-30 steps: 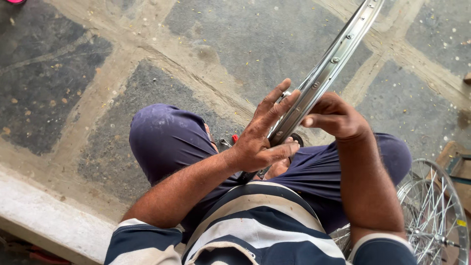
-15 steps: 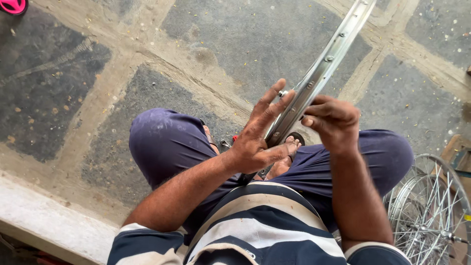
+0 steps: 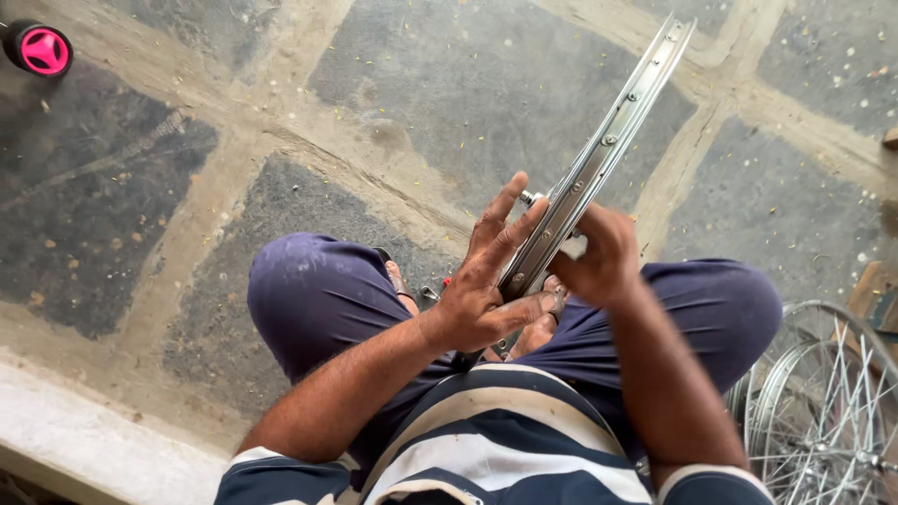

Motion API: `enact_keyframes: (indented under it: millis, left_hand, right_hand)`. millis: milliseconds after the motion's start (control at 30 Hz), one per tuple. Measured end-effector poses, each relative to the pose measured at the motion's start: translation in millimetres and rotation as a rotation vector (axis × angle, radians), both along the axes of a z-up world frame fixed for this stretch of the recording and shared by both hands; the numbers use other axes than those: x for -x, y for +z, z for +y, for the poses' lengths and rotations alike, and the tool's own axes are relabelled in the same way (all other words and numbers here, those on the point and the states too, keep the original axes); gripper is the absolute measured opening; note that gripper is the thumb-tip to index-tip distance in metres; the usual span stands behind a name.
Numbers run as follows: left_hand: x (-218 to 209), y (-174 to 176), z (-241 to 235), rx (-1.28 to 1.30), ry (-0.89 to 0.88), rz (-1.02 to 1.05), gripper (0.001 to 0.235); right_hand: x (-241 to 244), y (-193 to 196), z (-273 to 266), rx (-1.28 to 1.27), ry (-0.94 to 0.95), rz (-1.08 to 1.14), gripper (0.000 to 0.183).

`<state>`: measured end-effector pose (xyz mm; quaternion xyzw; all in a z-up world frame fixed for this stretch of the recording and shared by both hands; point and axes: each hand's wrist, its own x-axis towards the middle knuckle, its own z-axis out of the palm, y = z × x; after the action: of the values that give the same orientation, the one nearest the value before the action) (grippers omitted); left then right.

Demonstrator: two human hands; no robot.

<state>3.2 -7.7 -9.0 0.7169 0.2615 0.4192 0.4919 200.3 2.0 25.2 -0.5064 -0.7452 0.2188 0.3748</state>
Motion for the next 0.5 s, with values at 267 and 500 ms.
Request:
enact_keyframes:
  millis: [267, 500]
  left_hand:
    - [-2, -9, -1, -0.081, 0.057, 0.041, 0.092]
    - [3, -2, -1, -0.011, -0.004, 0.007, 0.092]
  right_hand:
    - [0, -47, 4, -0.241, -0.013, -0.048, 0.023]
    - [-16, -81, 2, 0.184, 0.052, 0.44, 0.013]
